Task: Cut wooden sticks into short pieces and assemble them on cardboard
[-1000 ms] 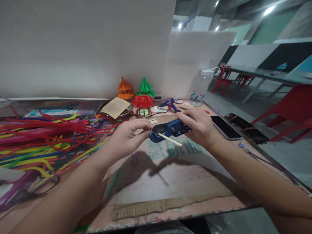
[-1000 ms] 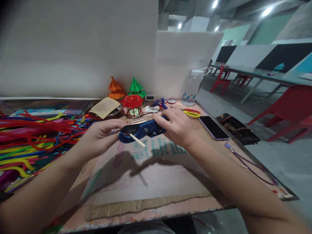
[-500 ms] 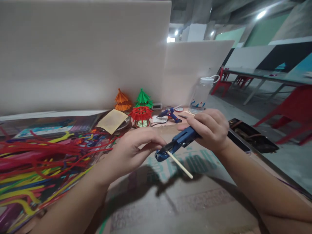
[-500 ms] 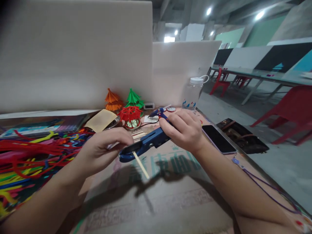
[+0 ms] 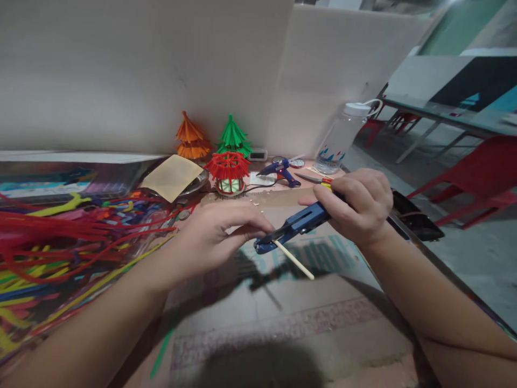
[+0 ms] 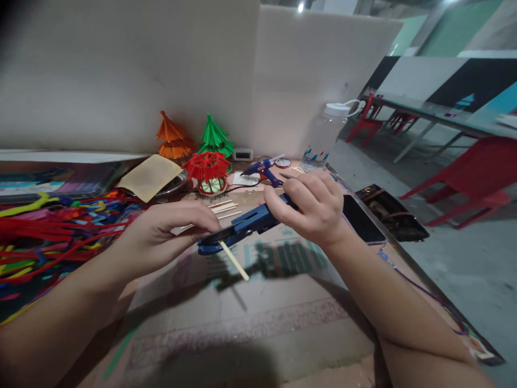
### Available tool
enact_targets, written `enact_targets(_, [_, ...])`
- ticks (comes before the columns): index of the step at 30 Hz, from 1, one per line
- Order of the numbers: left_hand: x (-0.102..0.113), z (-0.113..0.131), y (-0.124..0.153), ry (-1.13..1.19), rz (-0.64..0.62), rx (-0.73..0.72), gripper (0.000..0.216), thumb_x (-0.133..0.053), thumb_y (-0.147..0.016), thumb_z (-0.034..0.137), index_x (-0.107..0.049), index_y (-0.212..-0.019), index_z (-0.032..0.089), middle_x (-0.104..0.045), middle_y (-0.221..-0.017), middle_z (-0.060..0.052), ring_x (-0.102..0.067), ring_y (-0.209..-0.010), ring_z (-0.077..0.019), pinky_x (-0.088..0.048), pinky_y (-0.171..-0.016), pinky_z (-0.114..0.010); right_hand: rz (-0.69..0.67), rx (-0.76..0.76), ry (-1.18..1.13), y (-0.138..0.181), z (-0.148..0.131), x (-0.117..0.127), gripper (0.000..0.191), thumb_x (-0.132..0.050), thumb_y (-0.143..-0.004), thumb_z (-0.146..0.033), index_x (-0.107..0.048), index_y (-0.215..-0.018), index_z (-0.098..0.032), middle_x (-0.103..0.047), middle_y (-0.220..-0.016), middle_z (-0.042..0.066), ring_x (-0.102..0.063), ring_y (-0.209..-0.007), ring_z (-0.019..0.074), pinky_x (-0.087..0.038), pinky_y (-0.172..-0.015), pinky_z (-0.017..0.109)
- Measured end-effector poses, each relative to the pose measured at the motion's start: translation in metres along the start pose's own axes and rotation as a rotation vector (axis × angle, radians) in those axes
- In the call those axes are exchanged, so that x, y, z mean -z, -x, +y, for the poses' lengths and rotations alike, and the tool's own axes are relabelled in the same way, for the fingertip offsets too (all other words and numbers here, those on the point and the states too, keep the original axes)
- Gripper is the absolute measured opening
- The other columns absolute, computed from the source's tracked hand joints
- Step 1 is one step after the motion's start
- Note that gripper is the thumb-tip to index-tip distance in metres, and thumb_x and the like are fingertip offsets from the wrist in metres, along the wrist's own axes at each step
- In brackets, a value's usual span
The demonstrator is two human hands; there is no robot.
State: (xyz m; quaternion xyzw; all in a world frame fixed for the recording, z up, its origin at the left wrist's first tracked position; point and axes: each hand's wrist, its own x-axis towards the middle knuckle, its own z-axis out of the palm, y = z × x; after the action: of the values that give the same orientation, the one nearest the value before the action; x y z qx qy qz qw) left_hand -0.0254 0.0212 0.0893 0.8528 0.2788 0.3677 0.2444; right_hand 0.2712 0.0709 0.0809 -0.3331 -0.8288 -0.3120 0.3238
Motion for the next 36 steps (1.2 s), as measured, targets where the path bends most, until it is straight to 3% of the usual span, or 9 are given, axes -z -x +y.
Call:
enact_targets(10, [-0.0002, -0.0036, 0.0021, -0.006, -0.027, 0.02, 0.018, -0.059, -0.096, 0.019, -0.076, -0.099, 0.025, -0.076, -0.091, -0.003, -0.071, -0.086, -0.0173, -0.055, -0.077, -0.024, 0.031, 0.036, -0.001, 0.0008, -0.0011, -0.0017, 0.012, -0.07, -0.092, -0.038, -0.071, -0.104, -0.04, -0.067, -0.079, 0.0, -0.064, -0.085, 0.0208, -0.049, -0.078, 0.038])
enact_targets(14, [0.0005, -0.0024, 0.001, 0.012, -0.024, -0.016, 0.019, -0.059, -0.095, 0.015, -0.075, -0.096, 0.025, -0.076, -0.091, -0.002, -0.071, -0.085, -0.0155, -0.054, -0.077, -0.022, 0.162, 0.176, 0.096, -0.0001, -0.0024, 0.0, 0.021, -0.073, -0.09, -0.032, -0.07, -0.108, -0.041, -0.067, -0.081, -0.002, -0.065, -0.086, 0.0185, -0.048, -0.077, 0.034])
enact_targets(23, [0.0007, -0.0024, 0.0009, -0.004, -0.056, -0.066, 0.02, -0.058, -0.094, 0.006, -0.071, -0.099, 0.02, -0.075, -0.093, 0.002, -0.068, -0.087, -0.0078, -0.05, -0.08, -0.014, 0.348, 0.315, 0.179, -0.006, -0.0027, -0.0015, 0.014, -0.075, -0.088, -0.03, -0.072, -0.1, -0.034, -0.069, -0.077, -0.003, -0.064, -0.079, 0.0165, -0.044, -0.07, 0.03])
enact_targets(29, [-0.001, -0.0026, -0.0005, 0.016, -0.058, -0.061, 0.019, -0.058, -0.094, 0.005, -0.071, -0.095, 0.019, -0.075, -0.09, 0.002, -0.069, -0.084, -0.0077, -0.051, -0.078, -0.014, 0.238, 0.203, 0.108, -0.0055, -0.0038, -0.0005, 0.007, -0.073, -0.09, -0.041, -0.073, -0.091, -0.034, -0.066, -0.069, -0.003, -0.061, -0.071, 0.015, -0.042, -0.066, 0.031])
enact_targets(36, [-0.005, -0.0065, -0.0049, 0.081, -0.04, -0.065, 0.017, -0.059, -0.095, 0.008, -0.072, -0.089, 0.017, -0.076, -0.086, 0.001, -0.068, -0.079, -0.008, -0.05, -0.073, -0.014, 0.288, 0.355, 0.204, -0.0048, -0.0051, 0.001, 0.009, -0.076, -0.087, -0.031, -0.071, -0.095, -0.032, -0.071, -0.078, -0.001, -0.063, -0.077, 0.0182, -0.047, -0.075, 0.033])
